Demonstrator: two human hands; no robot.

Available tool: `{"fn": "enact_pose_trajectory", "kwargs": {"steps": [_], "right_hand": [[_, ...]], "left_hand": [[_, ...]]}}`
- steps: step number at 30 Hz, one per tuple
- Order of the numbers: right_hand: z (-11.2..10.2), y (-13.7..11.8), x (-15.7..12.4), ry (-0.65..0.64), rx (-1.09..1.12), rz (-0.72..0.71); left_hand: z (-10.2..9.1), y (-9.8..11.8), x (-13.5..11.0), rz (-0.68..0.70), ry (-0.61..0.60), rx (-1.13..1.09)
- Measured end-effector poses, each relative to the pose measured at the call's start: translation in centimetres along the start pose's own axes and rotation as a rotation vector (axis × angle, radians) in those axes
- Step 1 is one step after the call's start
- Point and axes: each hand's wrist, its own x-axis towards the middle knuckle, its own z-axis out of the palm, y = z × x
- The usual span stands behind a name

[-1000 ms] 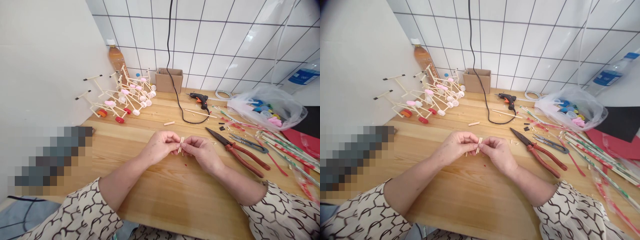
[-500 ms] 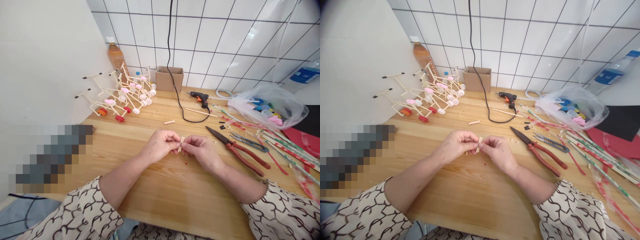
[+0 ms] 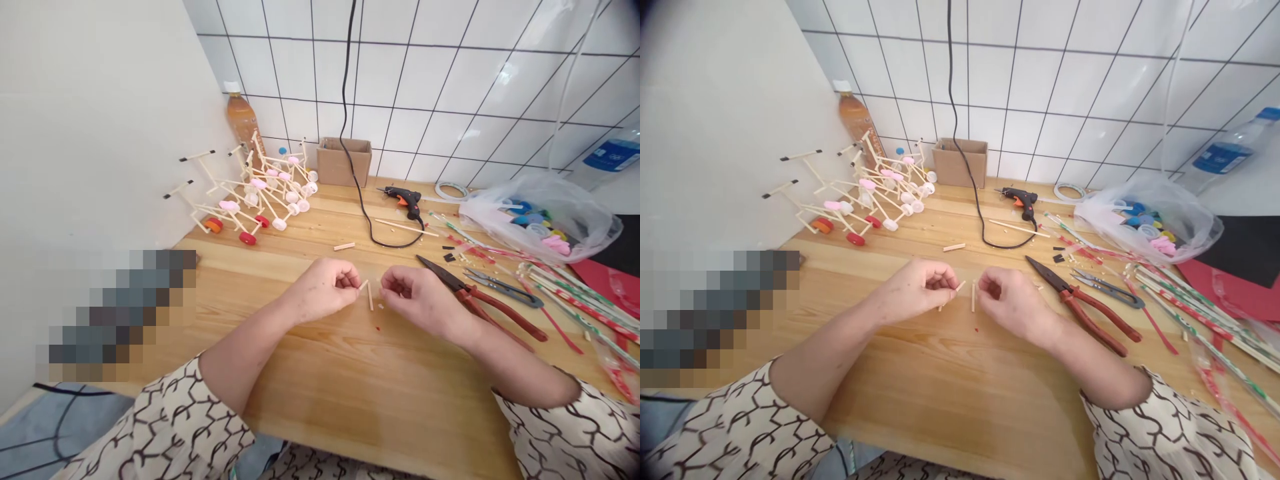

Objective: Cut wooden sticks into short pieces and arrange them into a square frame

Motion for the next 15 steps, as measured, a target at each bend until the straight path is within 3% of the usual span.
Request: {"fn": "enact_pose_trajectory", "kwargs": {"steps": [5, 9, 15], "right_hand": [[-0.4, 0.7, -1.5, -0.145, -0.404, -0.105], [-0.7, 0.8, -2.7, -0.171, -0.412, -0.078], [-0.9, 1.0, -3.3, -0.184, -0.407, -0.047]], "left_hand": [[0.6, 0.1, -0.1, 0.053, -0.014, 0.353], [1.2, 0.3, -0.2, 0.082, -0.040, 0.557], [1.4, 0.4, -0.3, 0.123, -0.084, 0.689]]}}
